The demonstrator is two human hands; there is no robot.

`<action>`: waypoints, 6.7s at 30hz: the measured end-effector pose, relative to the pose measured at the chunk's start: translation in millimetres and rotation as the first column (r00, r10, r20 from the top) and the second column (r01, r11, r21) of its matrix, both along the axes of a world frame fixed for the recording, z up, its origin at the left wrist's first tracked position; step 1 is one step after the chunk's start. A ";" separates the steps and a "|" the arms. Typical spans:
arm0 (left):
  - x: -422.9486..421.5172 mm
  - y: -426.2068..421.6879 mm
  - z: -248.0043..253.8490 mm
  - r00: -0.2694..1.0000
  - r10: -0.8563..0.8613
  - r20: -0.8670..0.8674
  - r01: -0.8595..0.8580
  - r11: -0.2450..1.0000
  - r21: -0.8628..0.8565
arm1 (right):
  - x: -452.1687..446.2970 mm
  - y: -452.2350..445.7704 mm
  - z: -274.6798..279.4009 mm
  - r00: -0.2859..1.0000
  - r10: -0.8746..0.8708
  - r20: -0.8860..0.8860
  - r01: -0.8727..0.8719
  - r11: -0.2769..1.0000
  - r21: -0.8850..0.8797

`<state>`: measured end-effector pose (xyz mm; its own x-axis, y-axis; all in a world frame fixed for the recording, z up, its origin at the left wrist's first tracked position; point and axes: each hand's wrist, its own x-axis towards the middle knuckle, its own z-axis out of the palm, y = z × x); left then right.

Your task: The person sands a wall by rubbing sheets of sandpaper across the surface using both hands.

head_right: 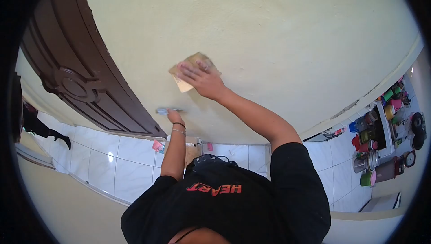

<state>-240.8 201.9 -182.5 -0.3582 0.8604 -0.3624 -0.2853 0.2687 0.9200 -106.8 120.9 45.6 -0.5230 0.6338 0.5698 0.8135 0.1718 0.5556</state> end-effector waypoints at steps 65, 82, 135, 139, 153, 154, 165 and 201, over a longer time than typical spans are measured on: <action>-408.1 -48.1 13.0 0.861 -0.405 0.308 0.442 0.895 -0.057 | -249.1 -578.5 -439.6 -0.720 -0.653 0.234 -0.187 -0.143 -0.972; -178.2 -31.2 156.0 -0.052 -0.730 0.682 0.858 0.316 0.404 | -226.2 -86.4 85.7 0.614 0.378 -0.693 0.117 0.825 0.553; -99.2 113.0 410.9 0.639 0.551 -0.537 0.719 -0.180 0.671 | -83.1 94.1 248.2 0.927 -0.043 -0.372 0.308 0.654 0.691; -88.1 107.5 442.0 0.720 0.527 -0.452 0.608 -0.164 0.777 | -72.9 94.2 287.6 0.862 0.171 -0.477 0.331 0.524 0.785; -84.4 126.8 576.6 0.536 0.843 -0.036 0.385 -0.207 0.899 | -17.1 46.7 244.7 0.962 -0.073 -0.265 0.233 0.728 0.644; -87.0 127.2 586.3 0.516 0.856 -0.030 0.396 -0.208 0.895 | -25.7 42.5 209.2 0.976 -0.145 -0.160 0.208 0.824 0.528; -31.6 71.5 455.0 0.348 0.862 -0.369 0.854 -0.130 0.503 | 66.0 -14.5 258.9 0.870 0.179 -0.459 0.309 0.528 0.791; -89.4 95.6 311.7 0.501 0.503 -0.705 0.861 -0.375 0.345 | -64.3 90.7 356.0 0.876 0.056 -0.480 0.397 0.484 0.780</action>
